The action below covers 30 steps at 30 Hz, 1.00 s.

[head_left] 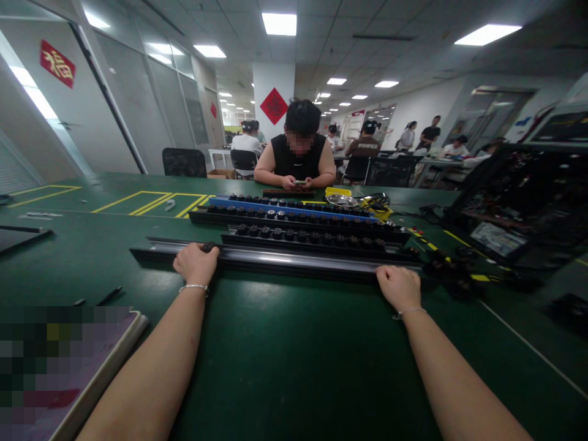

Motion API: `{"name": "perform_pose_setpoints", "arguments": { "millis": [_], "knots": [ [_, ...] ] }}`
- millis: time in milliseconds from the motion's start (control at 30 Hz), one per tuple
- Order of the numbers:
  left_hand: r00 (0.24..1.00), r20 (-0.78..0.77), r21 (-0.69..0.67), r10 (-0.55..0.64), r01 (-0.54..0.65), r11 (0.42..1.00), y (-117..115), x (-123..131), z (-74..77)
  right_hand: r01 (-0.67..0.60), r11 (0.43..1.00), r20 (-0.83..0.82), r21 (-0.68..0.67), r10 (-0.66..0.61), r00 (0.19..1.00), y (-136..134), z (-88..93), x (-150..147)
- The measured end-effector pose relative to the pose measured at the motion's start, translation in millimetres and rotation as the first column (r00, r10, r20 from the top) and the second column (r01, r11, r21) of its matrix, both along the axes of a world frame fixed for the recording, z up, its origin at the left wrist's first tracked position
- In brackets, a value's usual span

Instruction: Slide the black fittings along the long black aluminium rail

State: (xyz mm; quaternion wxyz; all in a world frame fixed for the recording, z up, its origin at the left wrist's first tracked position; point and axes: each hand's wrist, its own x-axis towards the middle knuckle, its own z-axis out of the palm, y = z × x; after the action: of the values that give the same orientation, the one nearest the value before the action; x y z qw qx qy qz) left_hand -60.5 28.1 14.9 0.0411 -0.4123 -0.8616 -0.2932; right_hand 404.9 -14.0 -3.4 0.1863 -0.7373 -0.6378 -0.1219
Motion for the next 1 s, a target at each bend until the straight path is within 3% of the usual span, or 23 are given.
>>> {"name": "perform_pose_setpoints", "arguments": {
  "millis": [1000],
  "knots": [
    [0.995, -0.037, -0.038, -0.094, 0.093, 0.995, 1, 17, 1.7, 0.019, 1.0, 0.004, 0.003, -0.019, 1.0, -2, 2.3, -4]
  ]
}}
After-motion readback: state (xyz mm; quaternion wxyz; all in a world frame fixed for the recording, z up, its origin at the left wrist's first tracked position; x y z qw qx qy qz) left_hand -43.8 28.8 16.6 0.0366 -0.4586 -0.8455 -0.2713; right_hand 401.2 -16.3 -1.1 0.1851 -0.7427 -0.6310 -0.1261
